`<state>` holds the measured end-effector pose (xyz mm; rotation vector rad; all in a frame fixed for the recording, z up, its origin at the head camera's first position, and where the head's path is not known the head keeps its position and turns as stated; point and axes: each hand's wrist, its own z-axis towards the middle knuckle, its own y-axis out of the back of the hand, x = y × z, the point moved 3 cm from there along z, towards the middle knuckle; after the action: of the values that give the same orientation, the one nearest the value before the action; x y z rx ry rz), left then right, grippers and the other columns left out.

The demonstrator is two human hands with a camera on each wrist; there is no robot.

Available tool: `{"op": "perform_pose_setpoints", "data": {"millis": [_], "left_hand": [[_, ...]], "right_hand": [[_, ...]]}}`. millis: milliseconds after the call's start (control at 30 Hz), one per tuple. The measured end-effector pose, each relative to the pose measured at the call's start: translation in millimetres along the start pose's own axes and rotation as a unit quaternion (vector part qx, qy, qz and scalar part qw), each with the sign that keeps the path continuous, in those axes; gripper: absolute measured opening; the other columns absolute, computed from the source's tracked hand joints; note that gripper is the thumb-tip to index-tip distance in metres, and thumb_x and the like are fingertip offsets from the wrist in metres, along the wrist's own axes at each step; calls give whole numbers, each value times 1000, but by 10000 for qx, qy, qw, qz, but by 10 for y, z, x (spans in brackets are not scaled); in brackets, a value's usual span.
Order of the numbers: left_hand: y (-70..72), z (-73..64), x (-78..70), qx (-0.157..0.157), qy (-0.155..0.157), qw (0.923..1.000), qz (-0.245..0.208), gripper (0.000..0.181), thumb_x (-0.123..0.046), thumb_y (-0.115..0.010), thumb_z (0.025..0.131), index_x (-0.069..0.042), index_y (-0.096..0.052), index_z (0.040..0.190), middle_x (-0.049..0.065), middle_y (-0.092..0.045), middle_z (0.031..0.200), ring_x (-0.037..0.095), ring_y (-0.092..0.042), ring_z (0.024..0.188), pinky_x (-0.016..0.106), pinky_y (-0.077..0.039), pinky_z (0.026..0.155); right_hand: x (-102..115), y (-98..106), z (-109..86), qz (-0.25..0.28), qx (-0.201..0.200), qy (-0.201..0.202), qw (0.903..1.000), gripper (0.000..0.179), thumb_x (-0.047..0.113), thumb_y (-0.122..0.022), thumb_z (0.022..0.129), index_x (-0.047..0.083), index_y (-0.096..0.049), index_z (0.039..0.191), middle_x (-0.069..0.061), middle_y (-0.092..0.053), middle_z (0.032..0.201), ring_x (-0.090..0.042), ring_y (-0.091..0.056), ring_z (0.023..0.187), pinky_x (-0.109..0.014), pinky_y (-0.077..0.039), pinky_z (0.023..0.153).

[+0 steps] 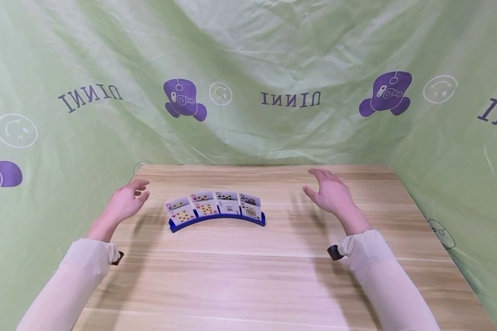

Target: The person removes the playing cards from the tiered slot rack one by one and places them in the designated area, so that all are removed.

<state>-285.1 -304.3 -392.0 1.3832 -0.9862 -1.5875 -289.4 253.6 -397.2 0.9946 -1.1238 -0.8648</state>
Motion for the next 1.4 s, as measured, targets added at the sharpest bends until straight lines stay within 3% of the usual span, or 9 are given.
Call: {"op": "perform_pose_setpoints", "data": {"millis": [100,367,733,1100,1400], "left_hand": [[-9,-9,2,52,-5,10000,-74,48,-22,-49,101,-2,-46,144,28,-59,134,46,-59,119,61,-45,98],[-42,-38,34,203,-27,9993,-316,45,-23,-51,100,-2,-51,140,24,-65,127,42,-66,112,56,-49,95],[-60,-91,26,290,-260,9983,-424,32,-17,-56,99,-1,-63,126,20,-73,111,39,-70,103,53,-51,90],[-56,-138,63,421,-308,9970,-565,32,-16,-57,98,1,-63,124,22,-72,110,40,-68,104,52,-53,88],[-96,-150,93,536,-220,9962,-651,32,-20,-59,99,-2,-65,125,20,-73,109,37,-69,102,44,-55,81]], "right_hand": [[15,-10,-7,97,22,-25,9999,66,46,-53,99,9,-37,151,-28,-40,151,-51,-41,135,-68,-39,101],[20,-40,-7,267,-101,111,9995,62,44,-54,98,9,-42,148,-26,-49,146,-43,-62,116,-63,-48,89],[51,-89,-43,719,49,228,9971,56,37,-58,98,6,-47,144,-21,-57,139,-40,-65,112,-59,-49,89],[101,-102,-77,945,136,350,9948,53,36,-58,99,5,-49,142,-21,-60,136,-39,-66,110,-58,-49,92],[157,-121,-92,1120,167,407,9927,52,36,-58,99,6,-51,141,-19,-63,134,-37,-68,109,-54,-51,90]]}}
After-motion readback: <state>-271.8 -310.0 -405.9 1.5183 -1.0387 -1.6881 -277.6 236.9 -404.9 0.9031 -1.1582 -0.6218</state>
